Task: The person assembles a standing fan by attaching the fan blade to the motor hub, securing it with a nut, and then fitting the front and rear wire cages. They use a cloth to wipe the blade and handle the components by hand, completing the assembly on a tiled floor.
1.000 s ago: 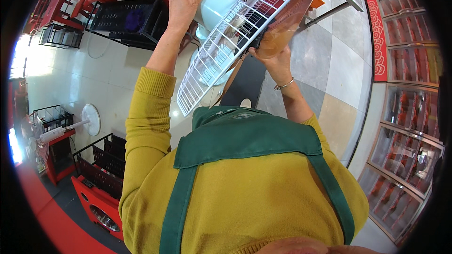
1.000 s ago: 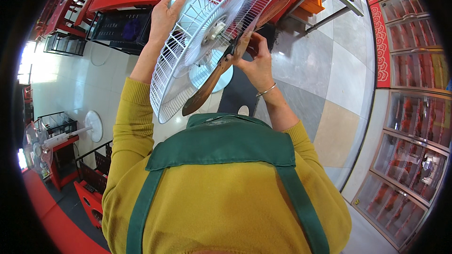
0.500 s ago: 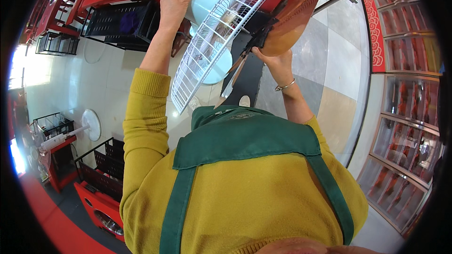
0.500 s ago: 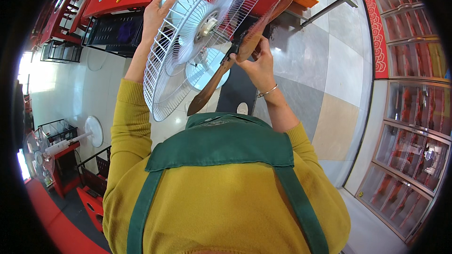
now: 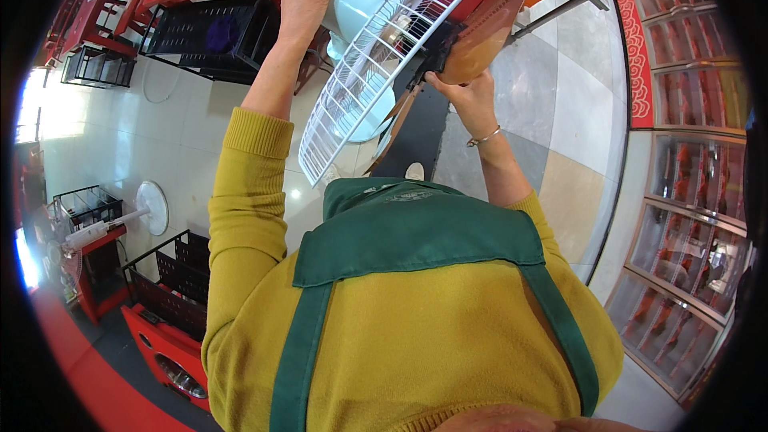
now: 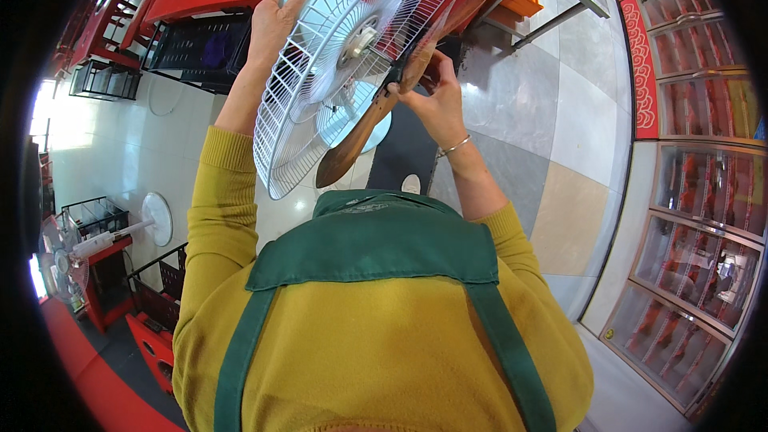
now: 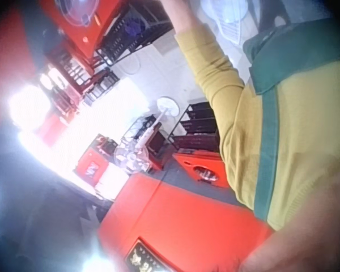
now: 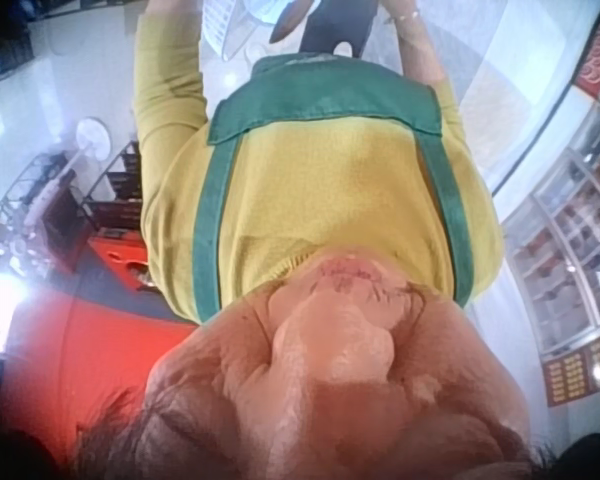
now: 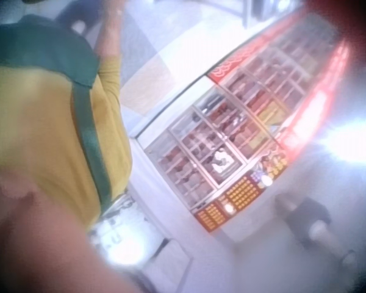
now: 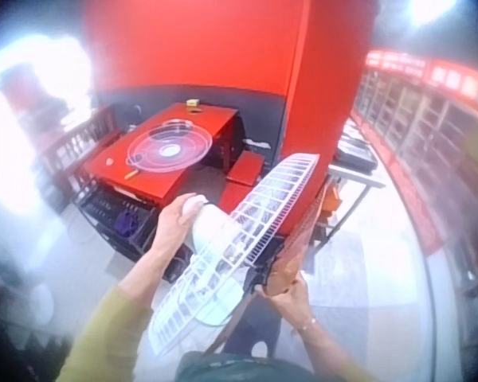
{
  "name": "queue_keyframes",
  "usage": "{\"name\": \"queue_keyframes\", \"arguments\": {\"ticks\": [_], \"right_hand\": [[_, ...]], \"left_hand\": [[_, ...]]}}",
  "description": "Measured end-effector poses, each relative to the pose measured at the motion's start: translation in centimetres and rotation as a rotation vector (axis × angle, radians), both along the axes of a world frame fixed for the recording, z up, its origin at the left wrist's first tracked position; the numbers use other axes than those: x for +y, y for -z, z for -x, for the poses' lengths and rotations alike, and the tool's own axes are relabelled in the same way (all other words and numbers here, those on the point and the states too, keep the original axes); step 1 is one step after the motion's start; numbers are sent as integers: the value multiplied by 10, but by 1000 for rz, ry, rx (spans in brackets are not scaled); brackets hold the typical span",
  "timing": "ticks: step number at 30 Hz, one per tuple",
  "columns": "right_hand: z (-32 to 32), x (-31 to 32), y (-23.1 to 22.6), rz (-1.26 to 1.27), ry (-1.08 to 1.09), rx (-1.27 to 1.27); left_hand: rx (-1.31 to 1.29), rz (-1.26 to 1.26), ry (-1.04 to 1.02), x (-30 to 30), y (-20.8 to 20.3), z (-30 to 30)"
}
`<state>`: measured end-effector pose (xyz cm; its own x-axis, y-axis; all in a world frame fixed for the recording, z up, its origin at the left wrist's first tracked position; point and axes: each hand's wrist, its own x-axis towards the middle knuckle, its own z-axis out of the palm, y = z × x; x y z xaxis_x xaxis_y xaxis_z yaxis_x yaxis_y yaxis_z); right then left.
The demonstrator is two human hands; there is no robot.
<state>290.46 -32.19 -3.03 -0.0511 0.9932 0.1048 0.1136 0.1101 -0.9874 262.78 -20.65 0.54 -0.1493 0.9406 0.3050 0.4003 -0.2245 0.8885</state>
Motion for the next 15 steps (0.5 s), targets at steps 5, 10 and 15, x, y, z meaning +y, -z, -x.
{"name": "queue_keyframes", "arguments": {"ticks": [5,10,15], "right_hand": [[6,6,4,-66,-9,-29],[10,11,16,-155,-24,20],[11,15,18,-219,-33,20]], "left_hand": [[14,-30,-3,1,0,1],[51,-28,-23,2,5,3],[95,-44,-59,5,9,3]]}}
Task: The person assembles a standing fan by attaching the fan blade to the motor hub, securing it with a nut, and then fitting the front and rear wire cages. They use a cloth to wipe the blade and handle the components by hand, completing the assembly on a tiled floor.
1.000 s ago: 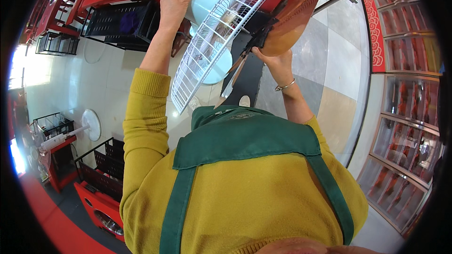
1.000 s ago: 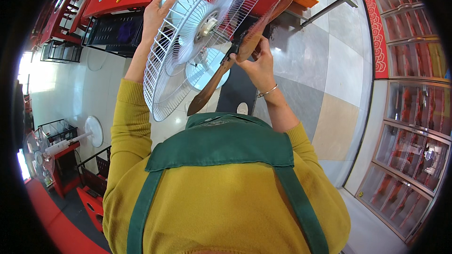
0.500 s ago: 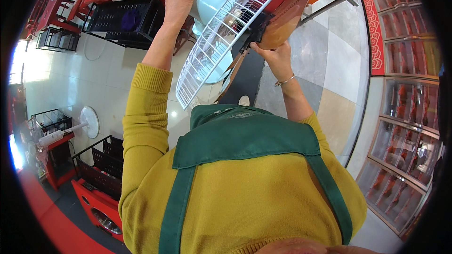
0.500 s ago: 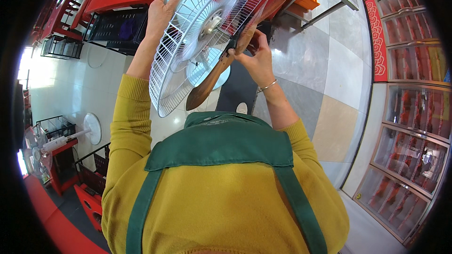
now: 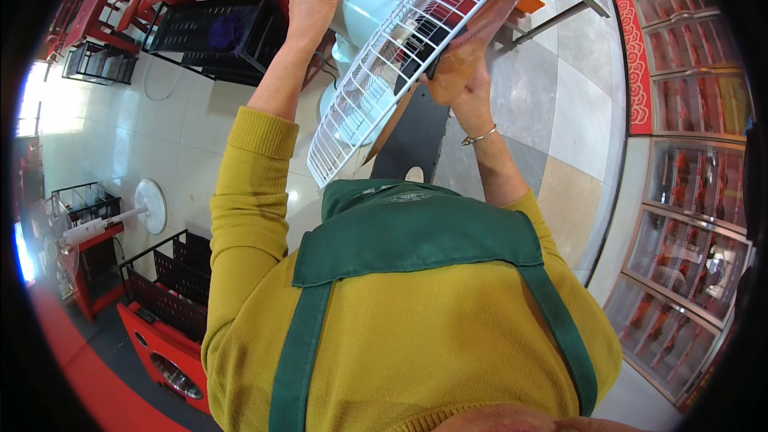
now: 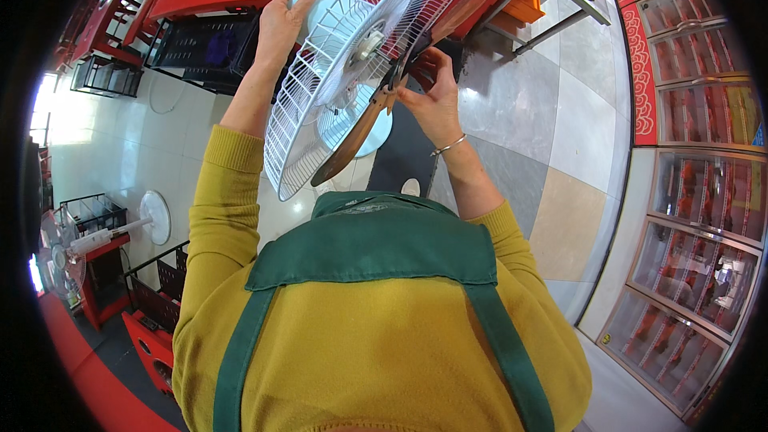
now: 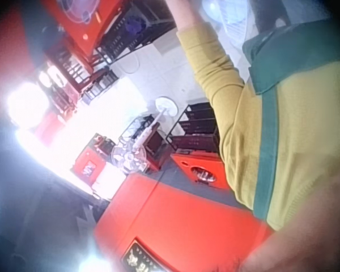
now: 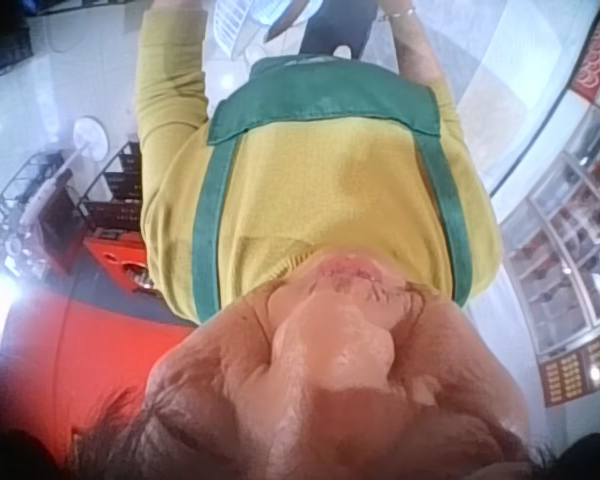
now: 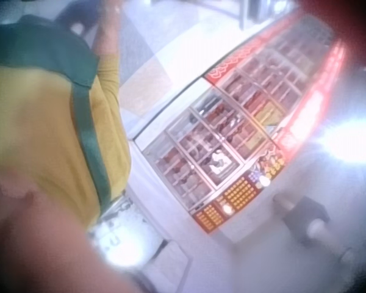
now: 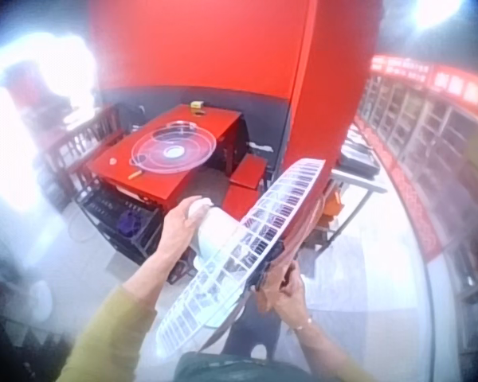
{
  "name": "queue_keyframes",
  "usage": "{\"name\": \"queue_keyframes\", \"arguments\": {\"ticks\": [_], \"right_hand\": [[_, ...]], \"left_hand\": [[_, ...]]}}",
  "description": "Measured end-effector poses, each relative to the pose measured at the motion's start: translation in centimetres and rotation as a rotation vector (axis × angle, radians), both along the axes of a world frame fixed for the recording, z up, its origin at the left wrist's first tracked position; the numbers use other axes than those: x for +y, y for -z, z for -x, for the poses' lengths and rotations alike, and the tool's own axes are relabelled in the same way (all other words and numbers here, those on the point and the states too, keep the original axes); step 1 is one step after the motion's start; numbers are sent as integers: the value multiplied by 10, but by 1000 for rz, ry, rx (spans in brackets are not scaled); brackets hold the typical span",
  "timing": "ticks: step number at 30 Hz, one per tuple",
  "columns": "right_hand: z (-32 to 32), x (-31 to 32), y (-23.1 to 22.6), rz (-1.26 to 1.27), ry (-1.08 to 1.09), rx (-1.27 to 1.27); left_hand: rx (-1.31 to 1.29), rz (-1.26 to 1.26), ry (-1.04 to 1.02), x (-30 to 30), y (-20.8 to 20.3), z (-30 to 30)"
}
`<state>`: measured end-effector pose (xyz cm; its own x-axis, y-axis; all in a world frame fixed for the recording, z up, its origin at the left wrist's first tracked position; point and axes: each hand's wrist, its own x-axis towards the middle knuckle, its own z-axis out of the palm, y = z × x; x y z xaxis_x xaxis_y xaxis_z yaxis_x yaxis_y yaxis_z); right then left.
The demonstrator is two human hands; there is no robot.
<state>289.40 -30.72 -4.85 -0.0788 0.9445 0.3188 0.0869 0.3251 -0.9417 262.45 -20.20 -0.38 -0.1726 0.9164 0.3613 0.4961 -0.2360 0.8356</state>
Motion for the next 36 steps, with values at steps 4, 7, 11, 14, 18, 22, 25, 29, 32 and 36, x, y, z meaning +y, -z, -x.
{"name": "queue_keyframes", "arguments": {"ticks": [4,7,11,14,18,22,25,29,32,36], "right_hand": [[-2,-2,-7,160,16,-28],[1,-4,-7,263,16,87],[4,-4,0,201,5,183],[5,-2,6,-38,54,-6],[4,1,3,-22,84,10],[0,3,-4,31,52,-12],[-3,3,-5,217,10,20],[-2,5,0,114,15,49],[-2,7,0,-48,35,26],[-6,8,-6,103,-13,12]], "left_hand": [[-11,-10,24,3,0,2],[-18,1,30,4,1,3],[-34,-8,37,5,3,2],[-23,-19,32,6,3,0],[9,-20,5,8,2,-2],[-6,-4,15,6,1,0],[-27,18,19,5,1,0],[-3,-2,10,5,1,-2],[11,4,-9,5,1,-2],[1,14,-2,6,1,0]]}}
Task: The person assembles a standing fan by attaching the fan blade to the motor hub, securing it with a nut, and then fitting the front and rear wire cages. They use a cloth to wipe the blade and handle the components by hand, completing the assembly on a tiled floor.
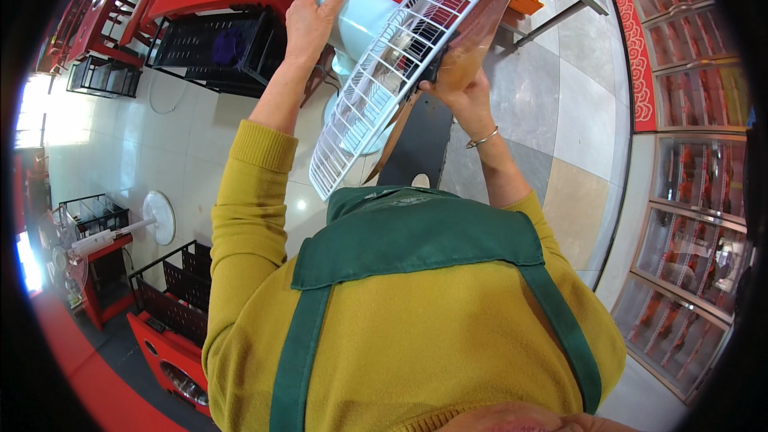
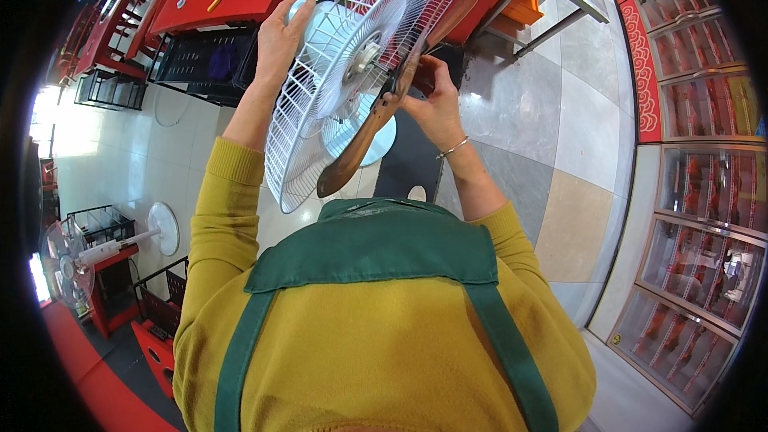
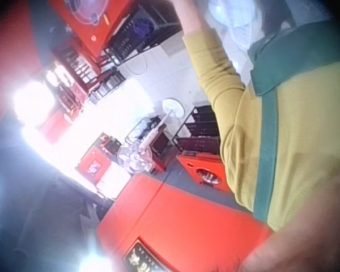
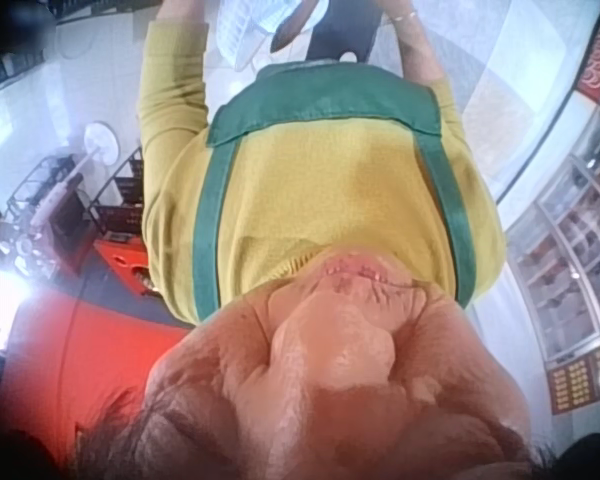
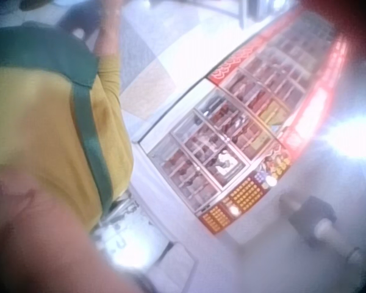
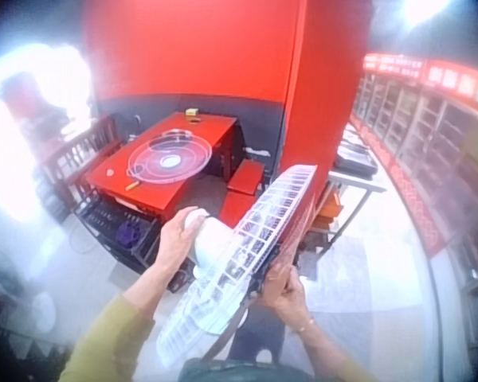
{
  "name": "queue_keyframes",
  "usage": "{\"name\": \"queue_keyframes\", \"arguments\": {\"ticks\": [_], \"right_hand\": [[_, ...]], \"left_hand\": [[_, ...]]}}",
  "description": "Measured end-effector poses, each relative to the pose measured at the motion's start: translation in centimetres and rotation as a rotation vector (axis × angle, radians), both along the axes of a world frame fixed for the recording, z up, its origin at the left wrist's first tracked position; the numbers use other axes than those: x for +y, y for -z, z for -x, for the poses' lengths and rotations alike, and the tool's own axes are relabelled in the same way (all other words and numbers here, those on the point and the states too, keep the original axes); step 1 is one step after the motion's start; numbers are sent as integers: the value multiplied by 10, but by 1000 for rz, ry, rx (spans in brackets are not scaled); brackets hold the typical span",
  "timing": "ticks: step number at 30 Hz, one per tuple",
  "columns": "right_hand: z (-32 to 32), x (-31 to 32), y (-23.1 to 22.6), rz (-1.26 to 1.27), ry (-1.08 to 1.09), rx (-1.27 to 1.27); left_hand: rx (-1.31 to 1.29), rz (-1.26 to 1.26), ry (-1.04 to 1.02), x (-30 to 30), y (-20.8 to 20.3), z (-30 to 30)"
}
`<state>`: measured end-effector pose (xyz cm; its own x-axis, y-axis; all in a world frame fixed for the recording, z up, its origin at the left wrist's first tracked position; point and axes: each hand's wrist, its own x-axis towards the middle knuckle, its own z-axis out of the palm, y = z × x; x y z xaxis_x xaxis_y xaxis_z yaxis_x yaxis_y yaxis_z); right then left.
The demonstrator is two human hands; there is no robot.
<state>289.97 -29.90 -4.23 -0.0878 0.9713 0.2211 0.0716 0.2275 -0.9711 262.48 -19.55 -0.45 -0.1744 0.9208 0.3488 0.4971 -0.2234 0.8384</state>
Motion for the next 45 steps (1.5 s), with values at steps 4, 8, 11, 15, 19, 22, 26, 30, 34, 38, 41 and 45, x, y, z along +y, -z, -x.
{"name": "queue_keyframes", "arguments": {"ticks": [4,8,11,15,19,22,26,30,34,38,41,45], "right_hand": [[1,-2,-2,44,6,-11],[0,2,-2,-96,29,-45],[-3,4,-2,77,-25,-4],[-2,2,-1,-25,-22,2],[1,2,-2,-145,13,-44],[8,8,-2,179,-56,158],[14,12,-2,60,-73,162],[15,12,-2,15,-28,56],[15,10,-3,19,8,67],[16,8,-6,118,24,35],[16,6,-6,156,22,79],[17,5,-5,186,20,170]], "left_hand": [[-14,-7,1,1,1,0],[-23,-1,-1,-1,0,-2],[-31,-5,8,-2,-2,-2],[-16,-12,-5,-4,-1,-1],[-3,-24,-10,-3,-2,-3],[-24,-10,9,-5,-2,-5],[-83,23,11,-2,-5,-2],[-41,6,4,-1,-3,-1],[-78,35,40,1,-3,-2],[-60,78,33,1,-4,-1],[-84,80,43,1,-4,0],[-116,93,61,0,-4,0]]}}
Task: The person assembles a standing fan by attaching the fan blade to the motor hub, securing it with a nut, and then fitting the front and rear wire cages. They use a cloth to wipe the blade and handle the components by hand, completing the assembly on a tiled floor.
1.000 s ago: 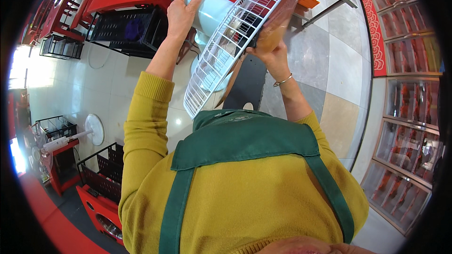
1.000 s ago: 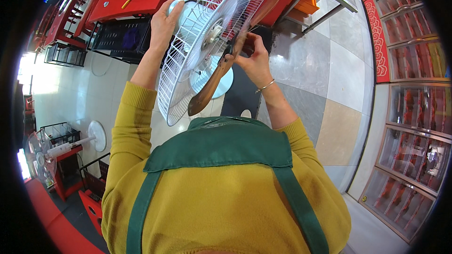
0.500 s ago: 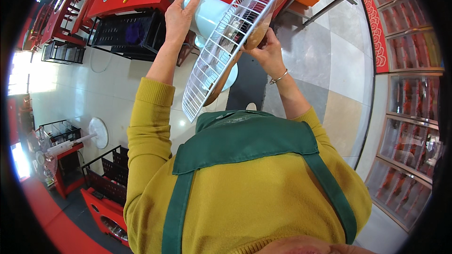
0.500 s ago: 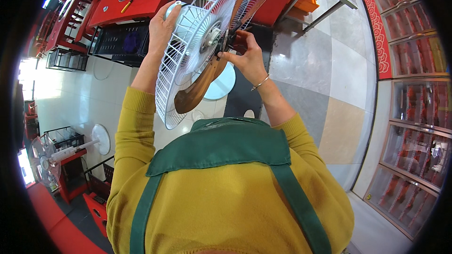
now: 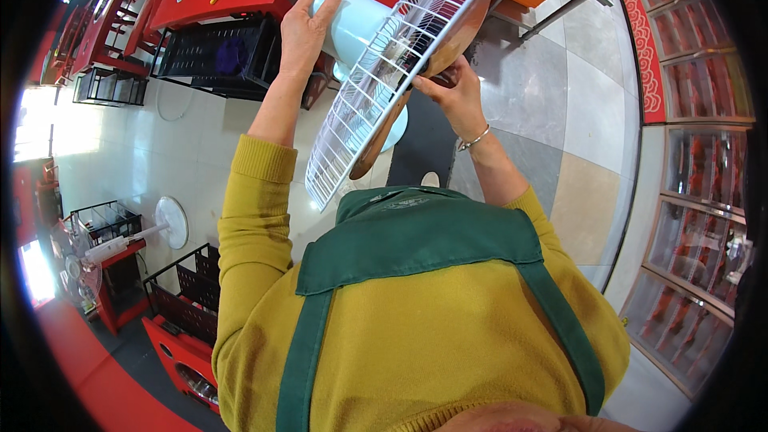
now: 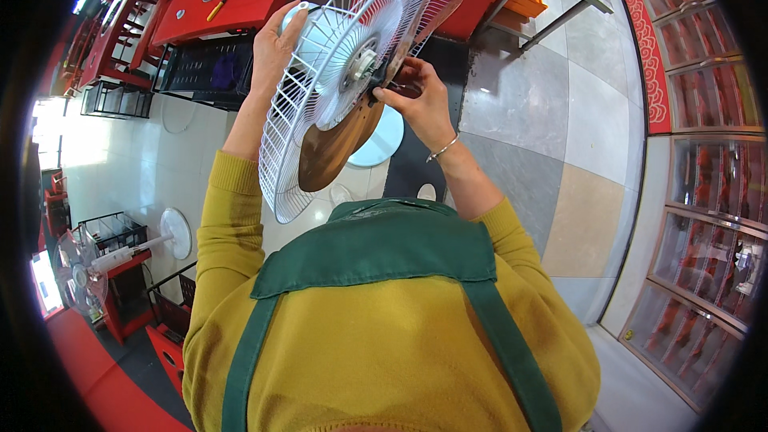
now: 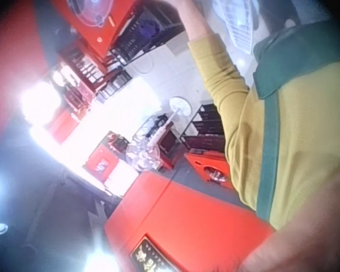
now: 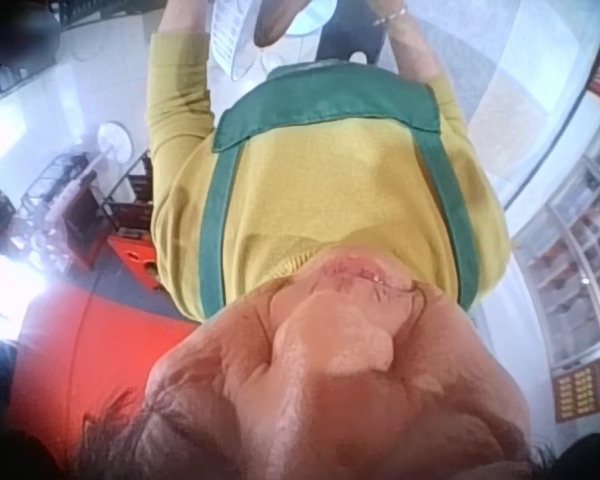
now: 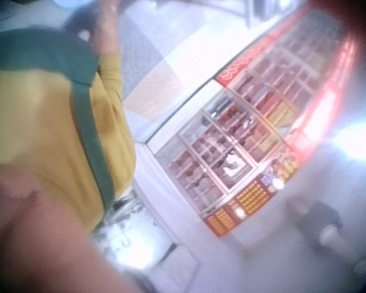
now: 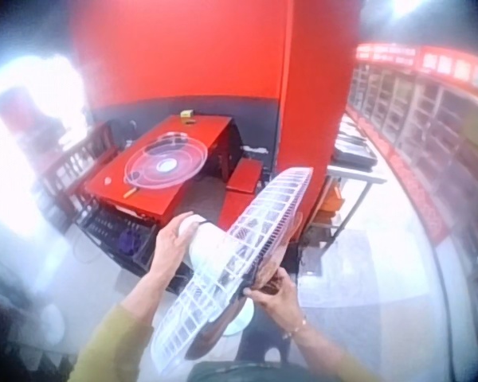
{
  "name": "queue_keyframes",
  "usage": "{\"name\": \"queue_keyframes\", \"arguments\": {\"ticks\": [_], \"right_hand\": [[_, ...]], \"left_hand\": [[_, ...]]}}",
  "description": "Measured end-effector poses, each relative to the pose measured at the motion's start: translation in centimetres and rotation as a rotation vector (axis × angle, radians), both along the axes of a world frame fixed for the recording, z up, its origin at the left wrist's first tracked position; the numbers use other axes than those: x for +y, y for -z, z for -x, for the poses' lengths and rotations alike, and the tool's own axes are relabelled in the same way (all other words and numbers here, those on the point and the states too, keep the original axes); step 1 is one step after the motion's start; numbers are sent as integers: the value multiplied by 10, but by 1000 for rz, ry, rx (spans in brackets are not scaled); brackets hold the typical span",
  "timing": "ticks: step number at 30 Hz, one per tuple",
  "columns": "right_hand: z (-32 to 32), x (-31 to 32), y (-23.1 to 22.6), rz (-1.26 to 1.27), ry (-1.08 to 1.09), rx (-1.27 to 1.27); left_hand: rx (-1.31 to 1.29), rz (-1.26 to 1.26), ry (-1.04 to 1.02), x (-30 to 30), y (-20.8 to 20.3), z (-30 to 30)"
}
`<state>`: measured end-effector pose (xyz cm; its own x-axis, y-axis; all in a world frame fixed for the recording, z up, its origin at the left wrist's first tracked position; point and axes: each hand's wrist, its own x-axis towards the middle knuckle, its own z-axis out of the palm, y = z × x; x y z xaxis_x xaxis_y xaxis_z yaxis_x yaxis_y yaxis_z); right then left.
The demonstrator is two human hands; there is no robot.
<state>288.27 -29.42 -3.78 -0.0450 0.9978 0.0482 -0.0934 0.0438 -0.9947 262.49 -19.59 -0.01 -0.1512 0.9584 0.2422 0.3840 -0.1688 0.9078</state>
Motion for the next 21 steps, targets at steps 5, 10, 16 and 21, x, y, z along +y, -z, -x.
{"name": "queue_keyframes", "arguments": {"ticks": [5,10,16,21], "right_hand": [[0,0,1,57,18,44],[4,-4,2,-36,34,23],[6,-6,5,-20,59,-52],[5,-6,6,-3,62,-14]], "left_hand": [[-14,-6,30,-5,-5,-1],[14,5,16,-5,-9,-3],[68,-21,12,-2,-8,-4],[54,2,22,2,-7,-5]]}}
